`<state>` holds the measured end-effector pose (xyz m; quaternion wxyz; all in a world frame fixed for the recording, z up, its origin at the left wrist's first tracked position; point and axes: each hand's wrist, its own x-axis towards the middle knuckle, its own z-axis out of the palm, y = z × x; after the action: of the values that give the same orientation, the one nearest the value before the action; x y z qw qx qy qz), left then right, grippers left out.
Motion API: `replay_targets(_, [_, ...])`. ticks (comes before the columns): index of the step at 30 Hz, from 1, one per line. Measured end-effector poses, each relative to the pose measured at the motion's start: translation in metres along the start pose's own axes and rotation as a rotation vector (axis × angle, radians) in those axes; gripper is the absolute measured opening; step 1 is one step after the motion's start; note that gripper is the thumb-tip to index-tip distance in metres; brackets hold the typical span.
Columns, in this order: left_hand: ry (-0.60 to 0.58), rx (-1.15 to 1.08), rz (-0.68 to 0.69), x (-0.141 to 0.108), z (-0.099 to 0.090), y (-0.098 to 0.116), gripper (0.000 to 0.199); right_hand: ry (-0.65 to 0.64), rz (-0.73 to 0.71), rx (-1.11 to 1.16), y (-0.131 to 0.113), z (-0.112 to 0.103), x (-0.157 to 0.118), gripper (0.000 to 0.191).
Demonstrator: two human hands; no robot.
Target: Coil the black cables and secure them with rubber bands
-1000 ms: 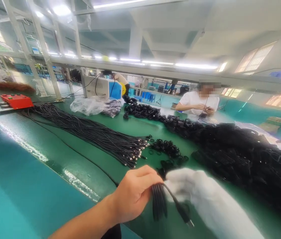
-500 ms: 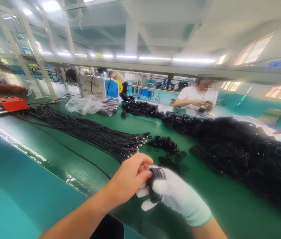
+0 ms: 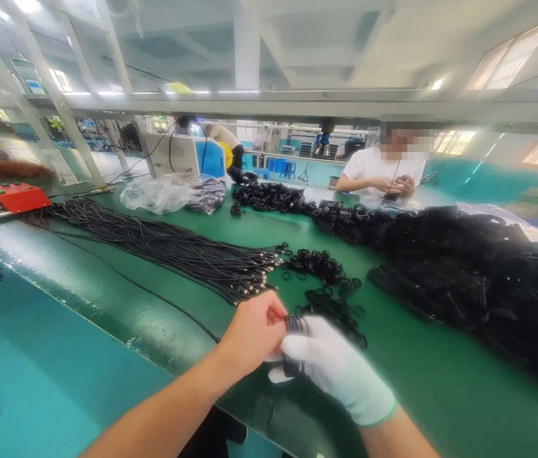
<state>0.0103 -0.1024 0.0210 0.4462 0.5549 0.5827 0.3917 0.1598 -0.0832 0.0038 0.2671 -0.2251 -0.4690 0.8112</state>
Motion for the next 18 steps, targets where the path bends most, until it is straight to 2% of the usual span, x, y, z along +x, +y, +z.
replay_targets(6, [-0.024, 0.006, -0.029, -0.001, -0.003, -0.004, 0.008, 0.001, 0.028, 0.0, -0.001, 0.007, 0.0, 0.03])
replay_targets(9, [0.03, 0.067, -0.045, 0.0, 0.001, -0.006, 0.008, -0.023, 0.039, -0.029, -0.001, 0.009, 0.001, 0.025])
replay_targets(12, [0.081, 0.195, 0.011, 0.002, 0.004, -0.005, 0.005, 0.0, 0.047, -0.11, 0.002, 0.008, 0.003, 0.017])
replay_targets(15, [0.031, 0.281, 0.058, 0.004, -0.001, -0.001, 0.005, 0.031, 0.035, -0.055, 0.007, 0.004, 0.003, 0.018])
replay_targets(18, [-0.059, 0.314, 0.103, 0.007, -0.016, 0.002, 0.011, 0.018, 0.045, 0.092, 0.013, 0.0, 0.003, 0.027])
